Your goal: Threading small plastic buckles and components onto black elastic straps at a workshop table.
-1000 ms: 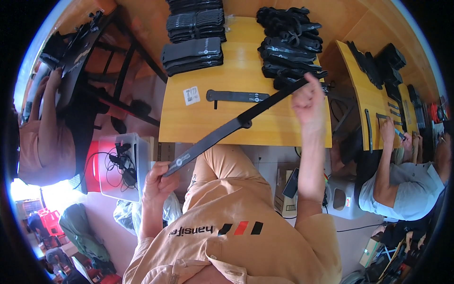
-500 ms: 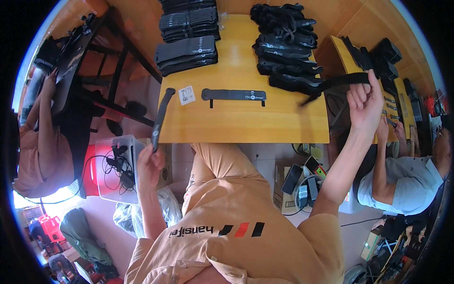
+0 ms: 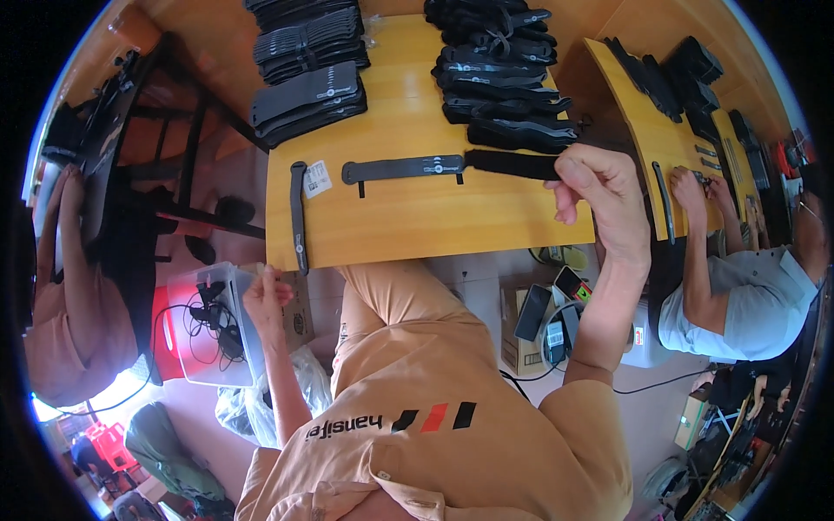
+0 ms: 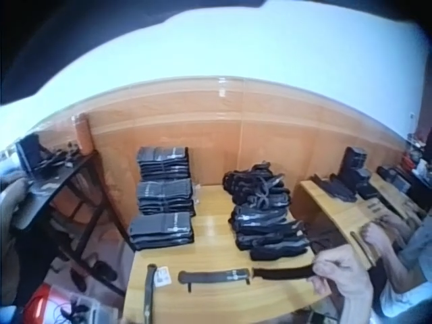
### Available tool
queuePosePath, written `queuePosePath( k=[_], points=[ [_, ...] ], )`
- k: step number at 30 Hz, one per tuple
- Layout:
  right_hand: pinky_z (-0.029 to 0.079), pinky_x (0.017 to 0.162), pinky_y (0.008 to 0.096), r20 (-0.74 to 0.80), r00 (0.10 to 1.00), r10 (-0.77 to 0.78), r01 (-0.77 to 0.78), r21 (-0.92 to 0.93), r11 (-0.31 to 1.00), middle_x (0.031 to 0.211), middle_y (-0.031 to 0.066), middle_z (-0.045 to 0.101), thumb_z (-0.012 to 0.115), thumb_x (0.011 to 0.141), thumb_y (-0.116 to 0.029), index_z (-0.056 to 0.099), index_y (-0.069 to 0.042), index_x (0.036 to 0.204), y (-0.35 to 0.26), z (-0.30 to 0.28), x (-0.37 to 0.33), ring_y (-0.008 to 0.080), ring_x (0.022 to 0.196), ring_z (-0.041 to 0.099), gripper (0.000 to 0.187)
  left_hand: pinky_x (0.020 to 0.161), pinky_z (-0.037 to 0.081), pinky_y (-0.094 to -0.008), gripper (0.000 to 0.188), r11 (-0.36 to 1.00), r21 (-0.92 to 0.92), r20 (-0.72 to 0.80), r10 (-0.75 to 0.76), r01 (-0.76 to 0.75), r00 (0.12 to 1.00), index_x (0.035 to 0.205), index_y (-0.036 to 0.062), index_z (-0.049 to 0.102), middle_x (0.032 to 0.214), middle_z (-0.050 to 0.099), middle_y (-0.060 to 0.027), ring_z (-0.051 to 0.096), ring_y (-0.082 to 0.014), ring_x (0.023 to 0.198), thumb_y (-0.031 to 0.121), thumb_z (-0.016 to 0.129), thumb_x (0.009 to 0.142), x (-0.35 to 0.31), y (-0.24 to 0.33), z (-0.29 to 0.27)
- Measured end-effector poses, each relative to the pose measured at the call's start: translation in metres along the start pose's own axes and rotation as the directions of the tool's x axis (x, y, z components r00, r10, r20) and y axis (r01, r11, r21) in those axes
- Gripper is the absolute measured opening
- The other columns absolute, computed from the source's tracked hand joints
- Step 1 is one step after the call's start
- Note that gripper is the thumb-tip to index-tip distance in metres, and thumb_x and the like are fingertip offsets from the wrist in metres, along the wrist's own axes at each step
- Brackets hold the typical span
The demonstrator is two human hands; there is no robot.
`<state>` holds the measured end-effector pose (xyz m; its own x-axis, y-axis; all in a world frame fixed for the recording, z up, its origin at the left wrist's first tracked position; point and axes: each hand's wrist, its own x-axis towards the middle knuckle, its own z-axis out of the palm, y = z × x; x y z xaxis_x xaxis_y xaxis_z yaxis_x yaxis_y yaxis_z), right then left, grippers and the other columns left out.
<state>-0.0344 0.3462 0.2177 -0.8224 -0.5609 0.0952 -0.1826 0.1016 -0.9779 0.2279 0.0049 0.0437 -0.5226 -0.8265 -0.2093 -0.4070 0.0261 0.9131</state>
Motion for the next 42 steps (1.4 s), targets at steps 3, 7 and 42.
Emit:
queuePosePath(
  k=[3, 7, 42],
  points=[
    [0.048, 0.064, 0.0225, 0.101, 0.995, -0.014, 0.004, 0.1, 0.995, 0.052, 0.0017, 0.052, 0.054, 0.088, -0.015, 0.057, 0.0, 0.071, 0.008, 0.01, 0.005, 0.0068, 0.044, 0.05, 0.023, 0.06, 0.047, -0.0206, 0.023, 0.976, -0.114, -0.043, 0.182, -0.185, 0.982, 0.094, -0.0023, 0.064, 0.07, 0.061, -0.0038, 0.058, -0.0087, 0.065, 0.019, 0.056, 0.09, -0.007, 0.043, 0.019],
    [0.048, 0.061, 0.022, 0.154, 0.988, 0.002, -0.03, 0.18, 0.983, 0.055, 0.0009, 0.052, 0.054, 0.088, -0.015, 0.057, 0.001, 0.071, 0.015, 0.021, 0.007, 0.0063, 0.046, 0.051, 0.023, 0.067, 0.046, -0.0198, 0.019, 0.876, -0.245, 0.062, 0.441, -0.414, 0.896, 0.096, -0.0044, 0.063, 0.074, 0.062, -0.0058, 0.059, -0.011, 0.073, 0.011, 0.057, 0.087, -0.02, 0.105, 0.061],
    [0.046, 0.056, 0.0197, 0.223, 0.93, 0.291, -0.287, -0.053, 0.956, 0.072, 0.0037, 0.062, 0.062, 0.079, 0.003, 0.064, 0.002, 0.094, 0.083, 0.071, 0.002, 0.0071, 0.06, 0.057, 0.016, 0.069, 0.051, -0.0263, 0.02, 0.945, -0.24, 0.255, 0.28, -0.22, 0.926, 0.102, 0.004, 0.061, 0.097, 0.063, -0.0057, 0.06, -0.0141, 0.085, 0.015, 0.058, 0.086, -0.009, 0.1, 0.103]
  ],
)
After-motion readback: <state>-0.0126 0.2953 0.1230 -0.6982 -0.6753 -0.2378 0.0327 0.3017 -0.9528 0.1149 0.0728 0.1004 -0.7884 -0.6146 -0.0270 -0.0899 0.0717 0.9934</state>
